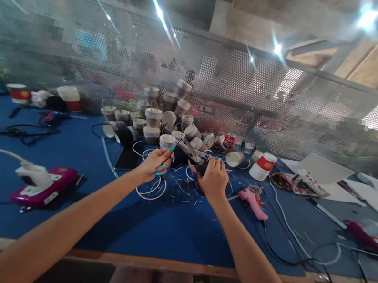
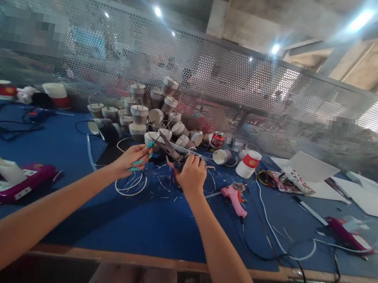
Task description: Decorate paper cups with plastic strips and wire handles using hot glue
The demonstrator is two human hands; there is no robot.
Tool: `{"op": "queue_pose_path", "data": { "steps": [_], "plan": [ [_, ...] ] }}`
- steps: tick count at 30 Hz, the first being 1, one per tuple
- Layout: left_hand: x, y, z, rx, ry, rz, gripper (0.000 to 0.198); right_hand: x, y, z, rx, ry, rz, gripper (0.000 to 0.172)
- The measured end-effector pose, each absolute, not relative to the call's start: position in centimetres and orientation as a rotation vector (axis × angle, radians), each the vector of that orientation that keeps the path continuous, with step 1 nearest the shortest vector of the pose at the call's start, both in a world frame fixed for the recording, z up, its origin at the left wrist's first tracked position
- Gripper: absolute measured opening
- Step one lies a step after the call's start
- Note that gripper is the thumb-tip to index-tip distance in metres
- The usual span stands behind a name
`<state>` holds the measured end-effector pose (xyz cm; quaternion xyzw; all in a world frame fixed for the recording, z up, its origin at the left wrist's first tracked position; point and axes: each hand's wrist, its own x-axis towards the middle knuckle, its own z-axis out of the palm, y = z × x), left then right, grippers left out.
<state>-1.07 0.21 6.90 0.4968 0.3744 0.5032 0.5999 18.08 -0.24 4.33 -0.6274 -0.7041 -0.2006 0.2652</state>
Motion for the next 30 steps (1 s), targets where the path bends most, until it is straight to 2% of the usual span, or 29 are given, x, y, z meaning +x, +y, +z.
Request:
{"op": "queue_pose_path", "data": {
  "steps": [9,16,30],
  "plan": [
    [-0.2,-0.7,7.1,0.889,0.687,0.977,0.019,18.6,0.4,4.1,-1.757,-1.883,-0.539,0.065],
    [0.1,-0.5,6.0,1.023,0.717,1.043,0.019,18.5,0.4,4.0,-1.795,-1.884,-0.559,0.069],
    [0.6,-1.1,6.7,1.021,0.751,1.074,0.020,18.5,0.6,3.6,-1.840,-1.931,-0.505,0.071]
  ]
}}
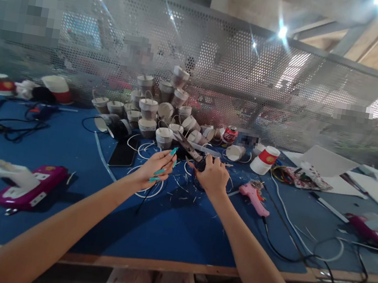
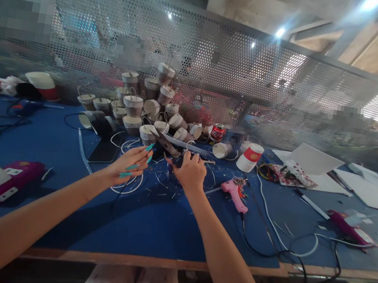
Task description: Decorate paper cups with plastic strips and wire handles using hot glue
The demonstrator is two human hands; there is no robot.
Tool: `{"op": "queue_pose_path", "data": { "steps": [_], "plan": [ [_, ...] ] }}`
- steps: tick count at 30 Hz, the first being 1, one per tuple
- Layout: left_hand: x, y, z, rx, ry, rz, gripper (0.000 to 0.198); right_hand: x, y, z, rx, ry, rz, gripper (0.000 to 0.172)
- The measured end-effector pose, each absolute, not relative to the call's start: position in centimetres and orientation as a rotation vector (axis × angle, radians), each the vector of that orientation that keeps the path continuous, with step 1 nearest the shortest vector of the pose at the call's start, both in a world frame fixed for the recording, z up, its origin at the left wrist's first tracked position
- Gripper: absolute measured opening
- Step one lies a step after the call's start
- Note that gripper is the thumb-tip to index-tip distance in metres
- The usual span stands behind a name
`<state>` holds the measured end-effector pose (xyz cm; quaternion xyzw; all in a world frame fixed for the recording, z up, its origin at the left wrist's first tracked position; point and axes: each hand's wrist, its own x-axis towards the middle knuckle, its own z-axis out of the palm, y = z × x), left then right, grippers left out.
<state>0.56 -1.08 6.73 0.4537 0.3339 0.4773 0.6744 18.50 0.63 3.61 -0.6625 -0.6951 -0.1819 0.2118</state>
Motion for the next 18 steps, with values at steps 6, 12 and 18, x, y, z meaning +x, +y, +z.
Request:
{"op": "queue_pose_path", "data": {
  "steps": [6,12,18],
  "plan": [
    [0.5,-0.9,6.7,1.034,0.775,1.084,0.019,18.4,0.7,3.5,-1.845,-1.943,-0.426,0.072],
    [0.1,-0.4,6.7,1.159,0.936,1.179,0.023,19.2,0.6,4.3,-1.831,-1.909,-0.370,0.068],
    [0.0,-0.2,6.3,1.312,1.082,1.226,0.023,19.5,0.5,4.5,-1.790,-1.911,-0.441,0.070]
  ]
}}
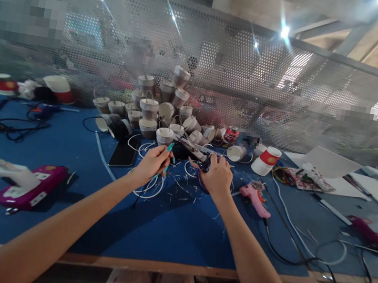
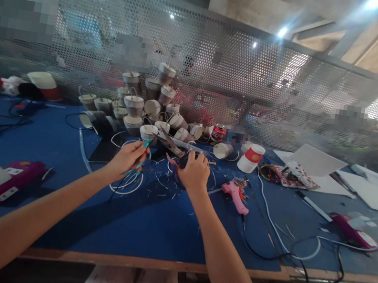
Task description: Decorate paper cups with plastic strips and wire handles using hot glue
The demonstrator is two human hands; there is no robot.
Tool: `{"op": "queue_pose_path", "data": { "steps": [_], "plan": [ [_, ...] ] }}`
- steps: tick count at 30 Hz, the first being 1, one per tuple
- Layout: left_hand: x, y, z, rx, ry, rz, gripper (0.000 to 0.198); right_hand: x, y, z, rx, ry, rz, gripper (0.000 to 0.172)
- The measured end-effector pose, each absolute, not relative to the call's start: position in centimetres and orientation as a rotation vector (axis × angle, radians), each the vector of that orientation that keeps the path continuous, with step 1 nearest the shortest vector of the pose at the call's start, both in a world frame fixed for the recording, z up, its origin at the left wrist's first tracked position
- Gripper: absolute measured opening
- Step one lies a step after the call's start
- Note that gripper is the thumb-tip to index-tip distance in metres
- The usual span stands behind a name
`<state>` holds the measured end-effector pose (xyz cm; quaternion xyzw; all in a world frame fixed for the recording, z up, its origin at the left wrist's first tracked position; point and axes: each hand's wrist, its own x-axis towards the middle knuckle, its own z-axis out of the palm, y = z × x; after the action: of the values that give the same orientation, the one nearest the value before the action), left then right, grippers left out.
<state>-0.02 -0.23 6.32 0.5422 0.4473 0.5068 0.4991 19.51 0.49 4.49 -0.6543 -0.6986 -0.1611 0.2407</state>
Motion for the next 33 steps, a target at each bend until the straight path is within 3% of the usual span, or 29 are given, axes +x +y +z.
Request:
{"op": "queue_pose_path", "data": {
  "steps": [10,20,30,33],
  "plan": [
    [0.1,-1.6,7.1,1.770,1.359,1.337,0.017,19.0,-0.1,5.3,-1.783,-1.864,-0.476,0.067],
    [0.6,-1.2,6.6,1.490,1.222,1.235,0.018,19.1,0.3,4.8,-1.748,-1.886,-0.480,0.066],
    [-1.2,-0.6,7.3,1.735,1.350,1.332,0.017,20.0,-0.7,6.5,-1.674,-2.053,0.065,0.040],
    [-1.8,-0.6,8.0,1.847,1.432,1.437,0.017,20.4,-1.1,7.6,-1.471,-2.035,0.327,0.040]
  ]
}}
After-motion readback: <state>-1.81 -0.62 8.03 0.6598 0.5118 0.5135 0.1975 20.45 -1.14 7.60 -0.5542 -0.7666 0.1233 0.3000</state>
